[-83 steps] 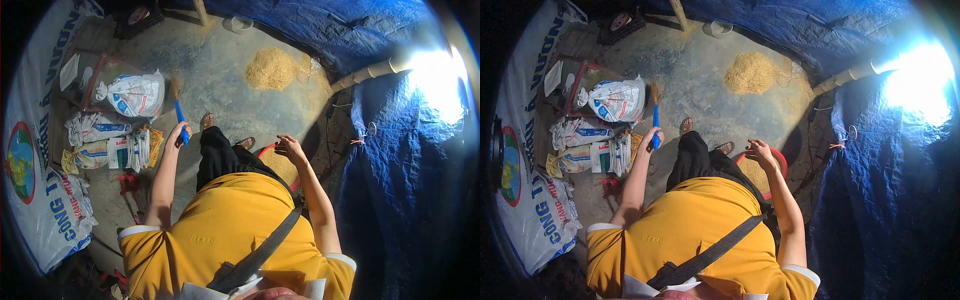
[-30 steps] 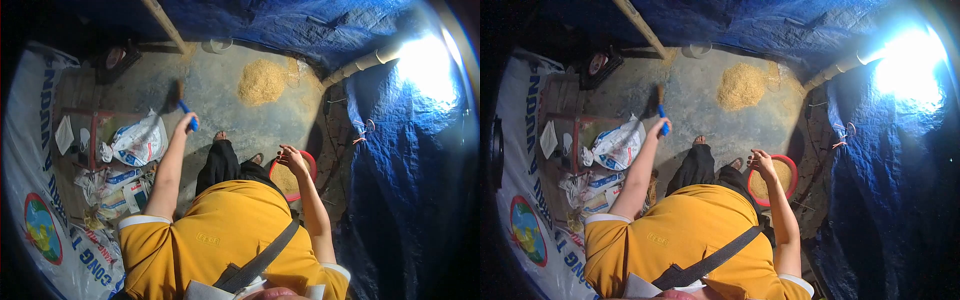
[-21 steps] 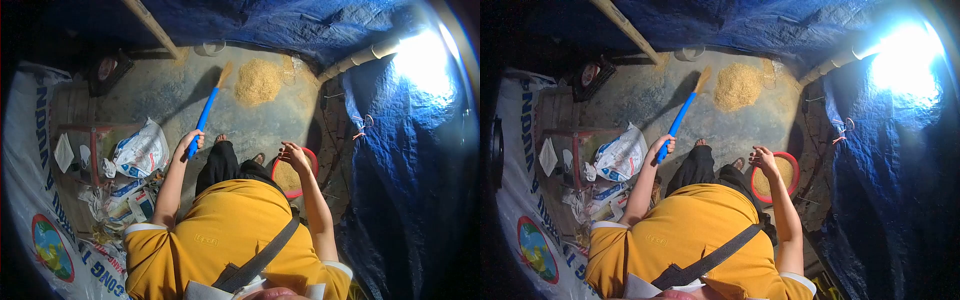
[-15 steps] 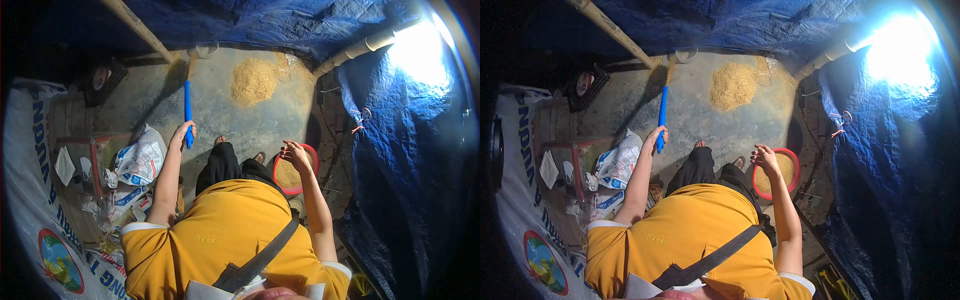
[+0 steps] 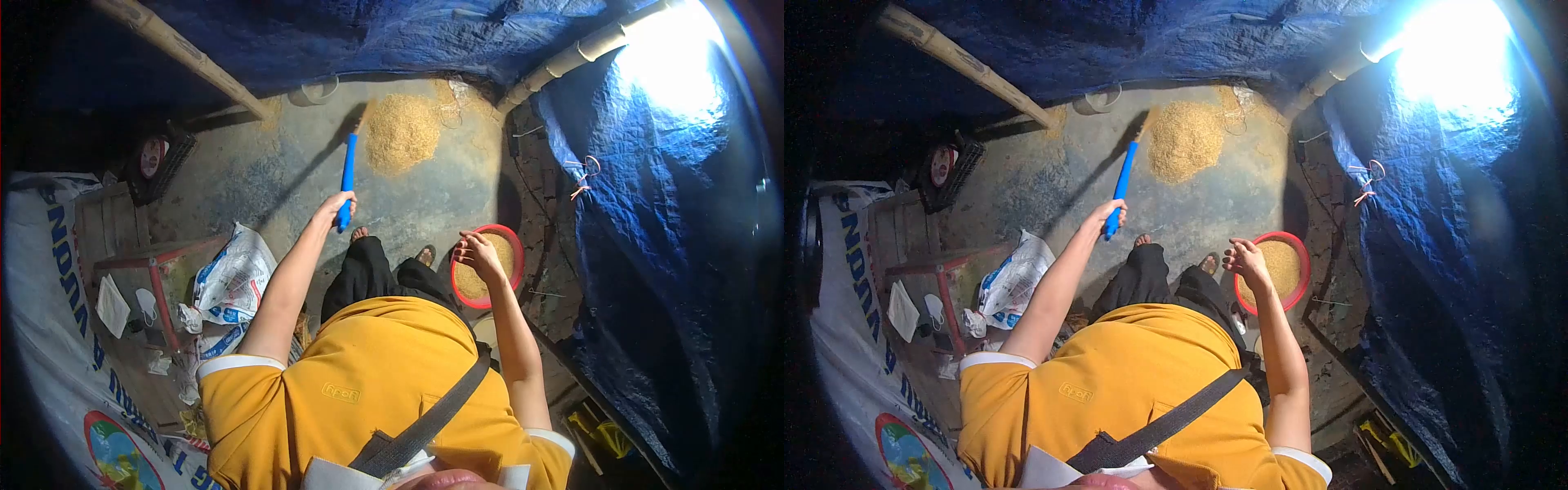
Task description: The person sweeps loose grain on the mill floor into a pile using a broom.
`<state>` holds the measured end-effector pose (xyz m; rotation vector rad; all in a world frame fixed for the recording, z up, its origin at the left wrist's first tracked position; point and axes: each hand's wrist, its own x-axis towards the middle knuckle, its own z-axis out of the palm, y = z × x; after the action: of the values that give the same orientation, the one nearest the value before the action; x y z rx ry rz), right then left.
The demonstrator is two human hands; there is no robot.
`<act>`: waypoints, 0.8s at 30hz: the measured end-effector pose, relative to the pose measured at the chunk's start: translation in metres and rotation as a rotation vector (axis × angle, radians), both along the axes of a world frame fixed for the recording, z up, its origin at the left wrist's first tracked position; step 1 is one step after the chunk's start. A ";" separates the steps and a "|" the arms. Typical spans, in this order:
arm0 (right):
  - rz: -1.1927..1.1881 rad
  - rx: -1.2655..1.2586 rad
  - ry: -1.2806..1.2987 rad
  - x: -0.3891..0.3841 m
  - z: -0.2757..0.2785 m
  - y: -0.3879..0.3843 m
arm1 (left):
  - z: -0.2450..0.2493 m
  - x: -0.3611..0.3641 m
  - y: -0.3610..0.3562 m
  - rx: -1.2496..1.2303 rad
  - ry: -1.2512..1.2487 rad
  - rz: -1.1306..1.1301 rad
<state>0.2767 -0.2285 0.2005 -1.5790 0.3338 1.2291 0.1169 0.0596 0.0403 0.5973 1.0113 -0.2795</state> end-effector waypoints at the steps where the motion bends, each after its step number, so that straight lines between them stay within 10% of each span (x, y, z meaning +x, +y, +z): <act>1: 0.015 0.005 -0.002 0.000 -0.001 0.001 | 0.012 -0.011 0.004 -0.032 -0.051 0.003; 11: -0.004 0.041 -0.007 -0.007 -0.009 -0.013 | 0.034 -0.110 -0.003 -0.290 -0.001 0.229; 24: 0.042 0.033 0.004 -0.016 -0.013 -0.009 | 0.071 -0.023 -0.038 -0.543 -0.158 0.300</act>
<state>0.2607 -0.2374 0.1873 -1.5624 0.2834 1.2638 0.0939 0.0215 0.1118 -0.0272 0.8110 -0.2236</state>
